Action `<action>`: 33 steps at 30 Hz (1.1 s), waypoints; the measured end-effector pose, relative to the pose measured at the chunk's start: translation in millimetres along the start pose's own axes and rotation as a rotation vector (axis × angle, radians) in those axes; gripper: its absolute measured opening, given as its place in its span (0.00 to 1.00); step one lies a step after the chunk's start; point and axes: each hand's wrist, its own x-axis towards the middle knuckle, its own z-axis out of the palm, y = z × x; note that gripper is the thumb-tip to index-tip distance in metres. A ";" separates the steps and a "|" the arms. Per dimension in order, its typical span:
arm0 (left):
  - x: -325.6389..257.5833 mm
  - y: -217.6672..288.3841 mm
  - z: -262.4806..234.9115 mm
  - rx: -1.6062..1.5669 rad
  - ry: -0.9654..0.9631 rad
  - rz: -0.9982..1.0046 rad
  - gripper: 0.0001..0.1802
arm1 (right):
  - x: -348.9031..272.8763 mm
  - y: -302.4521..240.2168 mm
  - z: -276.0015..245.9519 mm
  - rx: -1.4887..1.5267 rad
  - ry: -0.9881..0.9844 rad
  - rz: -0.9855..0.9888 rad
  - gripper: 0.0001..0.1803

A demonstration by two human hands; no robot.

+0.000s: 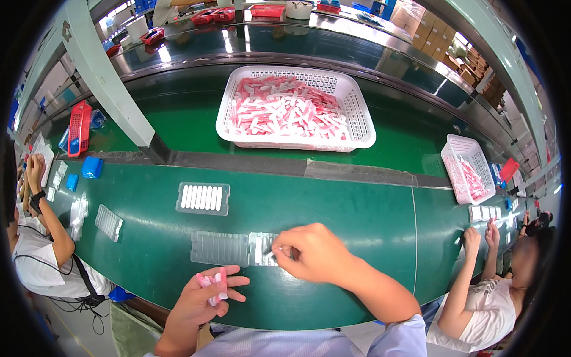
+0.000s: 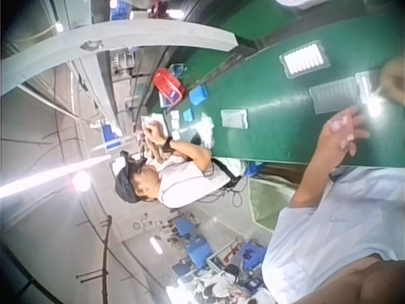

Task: The person places small white components and pink caps into plastic trays by hand, one by one, on a factory assembly line.

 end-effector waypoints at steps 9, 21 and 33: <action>8.7 -7.9 5.9 0.085 -0.103 -0.002 0.33 | 17.3 4.6 19.7 -0.146 -0.048 0.246 0.15; 11.1 -6.8 4.9 0.113 -0.092 -0.004 0.34 | 59.1 24.5 -0.1 0.011 -0.424 0.451 0.23; 5.3 -6.4 4.1 0.130 -0.067 0.003 0.34 | 50.5 25.7 5.4 0.253 -0.169 0.399 0.17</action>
